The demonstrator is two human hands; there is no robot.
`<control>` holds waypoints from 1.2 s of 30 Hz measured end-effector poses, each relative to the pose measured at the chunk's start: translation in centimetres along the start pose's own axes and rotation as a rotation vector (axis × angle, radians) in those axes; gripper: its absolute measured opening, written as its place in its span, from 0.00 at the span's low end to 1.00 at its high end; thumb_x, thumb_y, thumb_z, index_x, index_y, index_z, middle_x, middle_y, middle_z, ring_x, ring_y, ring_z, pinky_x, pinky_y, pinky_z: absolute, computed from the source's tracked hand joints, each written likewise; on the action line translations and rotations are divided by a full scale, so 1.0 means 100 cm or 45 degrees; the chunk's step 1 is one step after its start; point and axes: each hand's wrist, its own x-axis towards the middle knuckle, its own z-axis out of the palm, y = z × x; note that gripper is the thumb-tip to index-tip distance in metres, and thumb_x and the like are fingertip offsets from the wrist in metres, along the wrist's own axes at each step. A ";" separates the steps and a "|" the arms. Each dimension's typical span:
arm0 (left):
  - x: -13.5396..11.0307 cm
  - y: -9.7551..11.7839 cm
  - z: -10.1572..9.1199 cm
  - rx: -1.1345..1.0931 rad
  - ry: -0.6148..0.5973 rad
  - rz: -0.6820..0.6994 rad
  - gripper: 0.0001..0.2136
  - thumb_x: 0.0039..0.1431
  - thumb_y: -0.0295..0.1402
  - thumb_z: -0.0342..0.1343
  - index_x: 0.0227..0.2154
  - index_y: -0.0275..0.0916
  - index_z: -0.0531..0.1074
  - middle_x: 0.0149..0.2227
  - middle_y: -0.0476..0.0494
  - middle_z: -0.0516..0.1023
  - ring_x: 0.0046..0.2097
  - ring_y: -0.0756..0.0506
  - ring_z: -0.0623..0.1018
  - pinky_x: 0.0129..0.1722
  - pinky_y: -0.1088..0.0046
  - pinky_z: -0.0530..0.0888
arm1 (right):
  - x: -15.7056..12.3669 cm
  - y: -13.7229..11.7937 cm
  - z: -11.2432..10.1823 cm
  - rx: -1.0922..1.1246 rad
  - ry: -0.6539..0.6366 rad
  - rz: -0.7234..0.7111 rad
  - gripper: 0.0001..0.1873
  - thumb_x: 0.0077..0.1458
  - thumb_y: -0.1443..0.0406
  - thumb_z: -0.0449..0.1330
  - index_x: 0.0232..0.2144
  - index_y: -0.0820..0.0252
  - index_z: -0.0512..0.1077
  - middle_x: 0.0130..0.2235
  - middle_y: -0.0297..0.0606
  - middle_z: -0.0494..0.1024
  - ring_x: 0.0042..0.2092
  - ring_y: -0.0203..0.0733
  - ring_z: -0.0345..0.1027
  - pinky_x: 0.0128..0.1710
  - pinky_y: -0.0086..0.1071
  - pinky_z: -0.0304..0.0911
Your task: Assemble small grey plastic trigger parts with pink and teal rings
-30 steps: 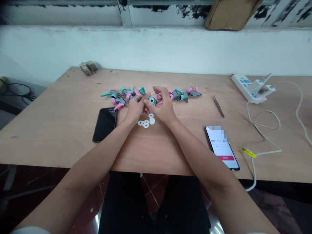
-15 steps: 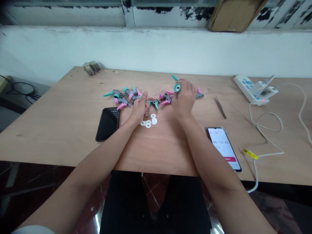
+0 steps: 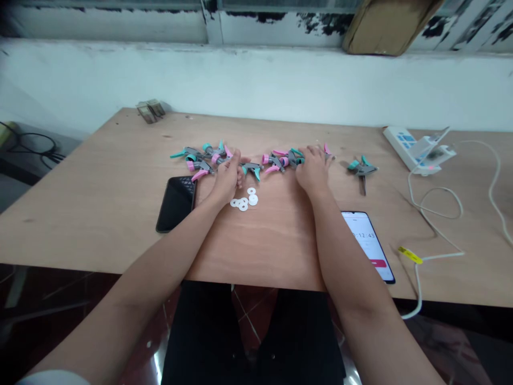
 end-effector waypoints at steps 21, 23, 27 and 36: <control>0.001 -0.003 -0.001 -0.023 0.000 -0.002 0.27 0.66 0.61 0.53 0.37 0.38 0.78 0.17 0.55 0.62 0.18 0.53 0.63 0.21 0.76 0.63 | 0.014 0.026 0.010 0.272 0.291 0.188 0.21 0.65 0.70 0.47 0.45 0.66 0.80 0.47 0.53 0.84 0.51 0.51 0.77 0.61 0.49 0.66; 0.001 -0.004 -0.002 -0.015 -0.004 0.015 0.27 0.66 0.61 0.53 0.36 0.38 0.77 0.17 0.56 0.62 0.18 0.54 0.62 0.20 0.77 0.61 | 0.017 0.025 0.007 0.381 0.371 0.215 0.22 0.68 0.67 0.47 0.49 0.67 0.79 0.48 0.53 0.83 0.48 0.50 0.79 0.58 0.48 0.70; 0.004 -0.009 -0.002 0.034 -0.034 0.079 0.25 0.64 0.58 0.58 0.38 0.38 0.77 0.20 0.55 0.65 0.18 0.55 0.64 0.20 0.78 0.62 | 0.017 0.002 0.014 0.832 0.520 0.086 0.25 0.70 0.58 0.49 0.64 0.62 0.69 0.59 0.50 0.79 0.48 0.46 0.82 0.51 0.43 0.77; 0.009 -0.018 -0.002 -0.094 -0.016 0.320 0.34 0.60 0.55 0.65 0.65 0.49 0.65 0.52 0.39 0.78 0.49 0.42 0.83 0.44 0.67 0.82 | -0.034 -0.095 0.025 1.127 0.036 -0.365 0.19 0.70 0.51 0.55 0.53 0.51 0.78 0.52 0.42 0.82 0.52 0.48 0.79 0.54 0.45 0.75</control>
